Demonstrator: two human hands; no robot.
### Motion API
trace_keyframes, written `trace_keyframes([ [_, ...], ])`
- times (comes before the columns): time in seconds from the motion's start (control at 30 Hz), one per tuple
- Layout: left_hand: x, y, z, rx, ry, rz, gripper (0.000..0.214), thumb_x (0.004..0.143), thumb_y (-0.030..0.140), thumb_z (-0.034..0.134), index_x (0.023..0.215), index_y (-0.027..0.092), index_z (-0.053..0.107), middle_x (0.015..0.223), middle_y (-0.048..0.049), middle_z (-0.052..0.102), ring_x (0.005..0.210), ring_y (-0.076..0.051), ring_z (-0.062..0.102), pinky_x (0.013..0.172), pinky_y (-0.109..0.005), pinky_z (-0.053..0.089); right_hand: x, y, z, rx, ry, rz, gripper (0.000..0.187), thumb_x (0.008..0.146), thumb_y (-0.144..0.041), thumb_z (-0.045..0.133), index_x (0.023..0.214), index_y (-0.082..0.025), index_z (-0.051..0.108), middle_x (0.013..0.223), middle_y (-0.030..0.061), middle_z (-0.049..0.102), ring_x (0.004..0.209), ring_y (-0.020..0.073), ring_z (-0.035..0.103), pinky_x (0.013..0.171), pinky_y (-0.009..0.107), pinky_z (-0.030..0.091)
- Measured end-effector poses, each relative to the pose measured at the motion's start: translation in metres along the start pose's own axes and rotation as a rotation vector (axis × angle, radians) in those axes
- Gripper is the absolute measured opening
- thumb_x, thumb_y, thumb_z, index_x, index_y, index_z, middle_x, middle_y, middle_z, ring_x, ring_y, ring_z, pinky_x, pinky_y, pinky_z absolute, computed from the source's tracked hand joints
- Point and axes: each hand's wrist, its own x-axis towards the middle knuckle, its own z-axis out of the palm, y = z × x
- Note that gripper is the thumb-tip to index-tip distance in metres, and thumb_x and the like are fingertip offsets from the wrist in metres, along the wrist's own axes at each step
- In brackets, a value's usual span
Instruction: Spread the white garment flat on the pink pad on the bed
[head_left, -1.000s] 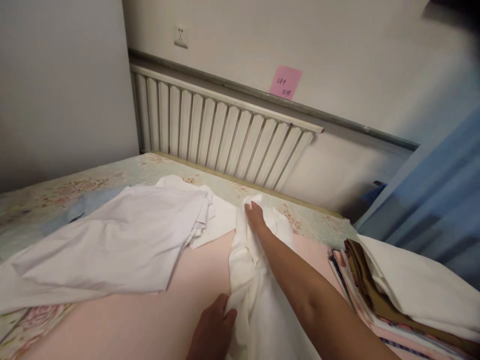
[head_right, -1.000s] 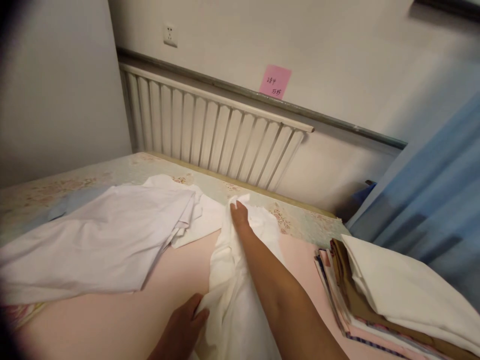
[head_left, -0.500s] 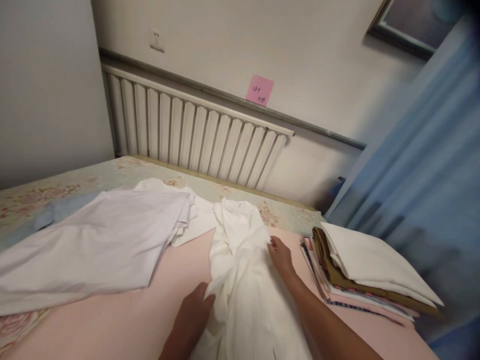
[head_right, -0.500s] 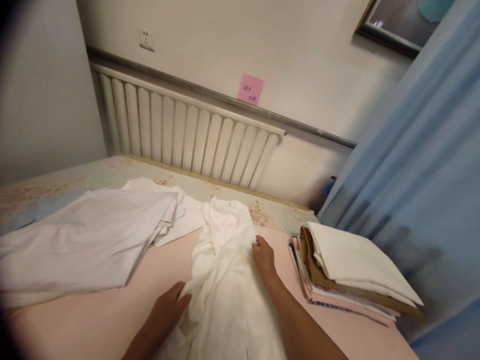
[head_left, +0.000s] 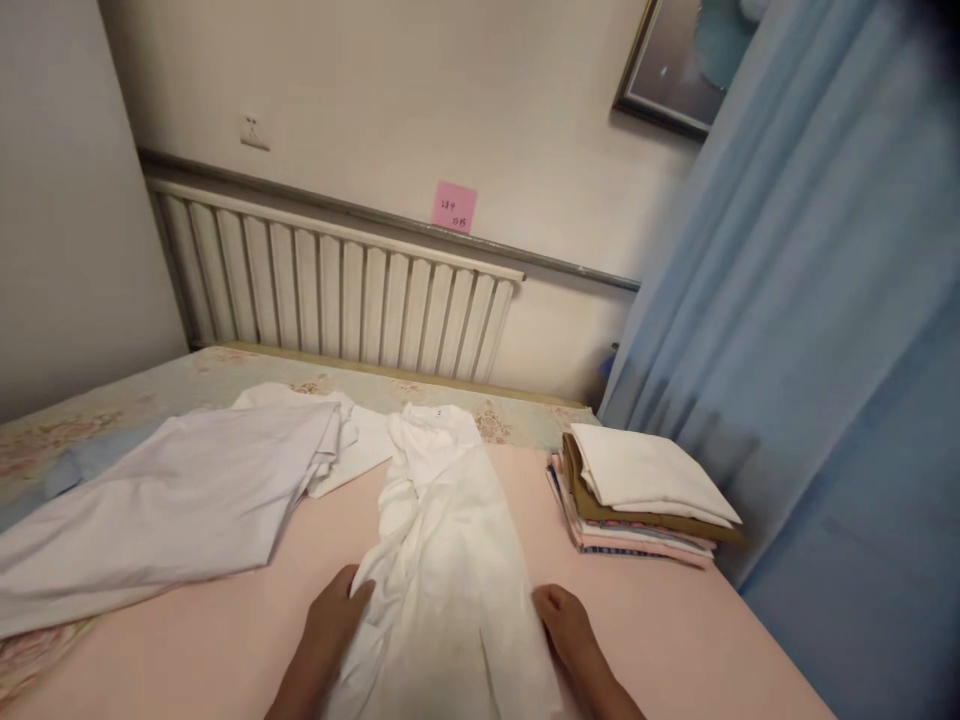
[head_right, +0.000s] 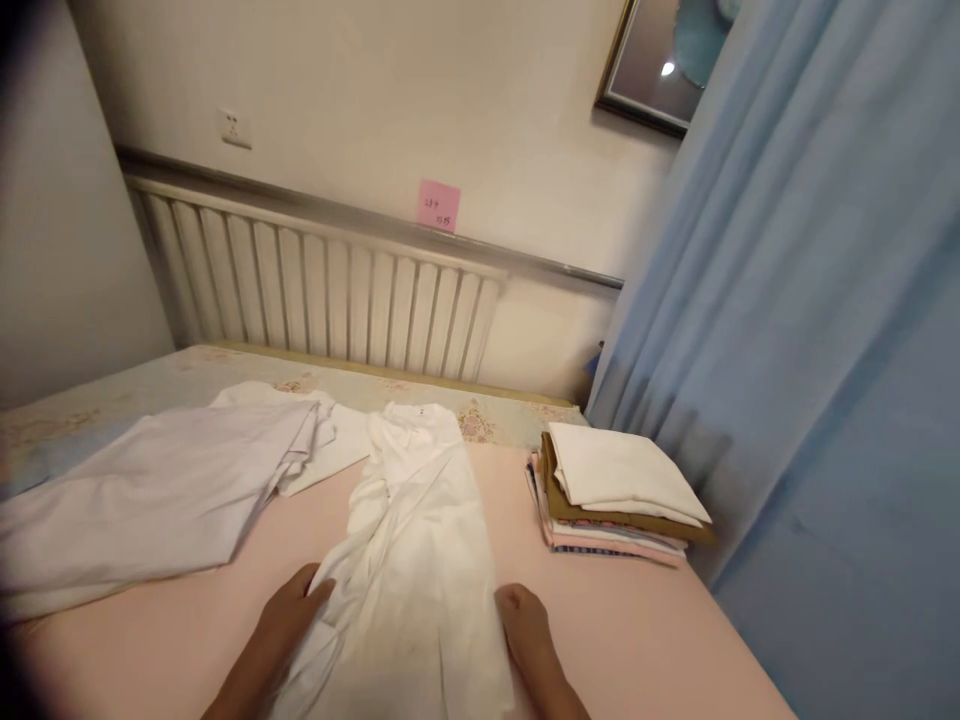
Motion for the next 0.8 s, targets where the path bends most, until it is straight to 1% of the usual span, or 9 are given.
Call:
trace_keyframes([
  [0.1, -0.017, -0.004, -0.001, 0.002, 0.0, -0.042, 0.028, 0.085, 0.035, 0.041, 0.1, 0.021, 0.059, 0.093, -0.0018, 0.071, 0.087, -0.02, 0.066, 0.075, -0.027, 0.046, -0.013, -0.001, -0.003, 0.019, -0.075, 0.013, 0.028, 0.076, -0.041, 0.043, 0.057, -0.021, 0.05, 0.061, 0.0001, 0.057, 0.063, 0.0166, 0.052, 0.056, 0.025, 0.037],
  [0.17, -0.029, -0.008, -0.002, 0.038, -0.007, -0.047, 0.027, 0.085, 0.033, 0.04, 0.1, 0.021, 0.059, 0.093, -0.0005, 0.071, 0.088, -0.019, 0.067, 0.077, -0.026, 0.046, -0.021, -0.001, -0.003, 0.015, -0.1, 0.017, 0.029, 0.075, -0.041, 0.046, 0.054, -0.021, 0.047, 0.055, -0.0011, 0.053, 0.058, 0.0152, 0.049, 0.052, 0.024, 0.034],
  [0.23, -0.04, -0.011, -0.004, 0.087, -0.005, -0.041, 0.025, 0.085, 0.029, 0.04, 0.099, 0.022, 0.059, 0.093, 0.0002, 0.071, 0.09, -0.019, 0.067, 0.079, -0.025, 0.046, -0.028, 0.001, -0.002, 0.01, -0.119, 0.02, 0.026, 0.074, -0.036, 0.049, 0.053, -0.021, 0.047, 0.053, -0.0018, 0.051, 0.056, 0.0143, 0.047, 0.051, 0.024, 0.032],
  [0.3, -0.05, -0.014, -0.007, 0.133, 0.009, -0.045, 0.025, 0.084, 0.024, 0.039, 0.097, 0.023, 0.059, 0.094, -0.0002, 0.072, 0.092, -0.019, 0.066, 0.081, -0.025, 0.046, -0.034, 0.003, 0.0, 0.001, -0.126, 0.018, 0.019, 0.07, -0.029, 0.052, 0.054, -0.02, 0.049, 0.056, -0.0014, 0.054, 0.058, 0.0145, 0.049, 0.051, 0.023, 0.032],
  [0.4, -0.063, -0.018, -0.011, 0.184, 0.06, -0.055, 0.025, 0.082, 0.021, 0.036, 0.093, 0.022, 0.059, 0.096, -0.0031, 0.071, 0.095, -0.02, 0.066, 0.085, -0.026, 0.046, -0.041, 0.01, 0.0, -0.019, -0.103, 0.018, 0.012, 0.068, -0.02, 0.051, 0.056, -0.019, 0.053, 0.061, 0.0, 0.059, 0.061, 0.0153, 0.053, 0.053, 0.023, 0.033],
  [0.47, -0.07, -0.021, -0.014, 0.194, 0.11, -0.069, 0.024, 0.082, 0.022, 0.035, 0.091, 0.021, 0.058, 0.097, -0.0055, 0.07, 0.096, -0.021, 0.066, 0.085, -0.027, 0.046, -0.045, 0.016, -0.005, -0.036, -0.065, 0.032, 0.014, 0.07, -0.019, 0.048, 0.056, -0.02, 0.052, 0.061, 0.0004, 0.06, 0.06, 0.0155, 0.053, 0.054, 0.023, 0.033],
  [0.57, -0.081, -0.029, -0.021, 0.164, 0.174, -0.108, 0.024, 0.082, 0.024, 0.034, 0.09, 0.02, 0.057, 0.095, -0.0076, 0.07, 0.094, -0.022, 0.066, 0.082, -0.028, 0.047, -0.048, 0.026, -0.019, -0.065, 0.001, 0.054, 0.017, 0.073, -0.02, 0.046, 0.056, -0.021, 0.049, 0.059, 0.001, 0.059, 0.059, 0.0163, 0.054, 0.054, 0.024, 0.032],
  [0.7, -0.089, -0.04, -0.029, 0.177, 0.18, -0.153, 0.021, 0.082, 0.023, 0.035, 0.085, 0.021, 0.056, 0.088, -0.0063, 0.07, 0.088, -0.022, 0.067, 0.078, -0.028, 0.047, -0.052, 0.037, -0.036, -0.091, 0.045, 0.049, 0.019, 0.075, -0.021, 0.044, 0.056, -0.022, 0.05, 0.06, 0.0017, 0.06, 0.061, 0.0173, 0.055, 0.057, 0.026, 0.034],
  [0.8, -0.093, -0.045, -0.031, 0.197, 0.173, -0.158, 0.021, 0.084, 0.024, 0.035, 0.084, 0.021, 0.055, 0.088, -0.0062, 0.07, 0.088, -0.022, 0.067, 0.078, -0.028, 0.047, -0.054, 0.041, -0.042, -0.1, 0.039, 0.034, 0.02, 0.076, -0.022, 0.044, 0.057, -0.022, 0.051, 0.062, 0.0017, 0.062, 0.063, 0.0171, 0.056, 0.059, 0.026, 0.034],
])
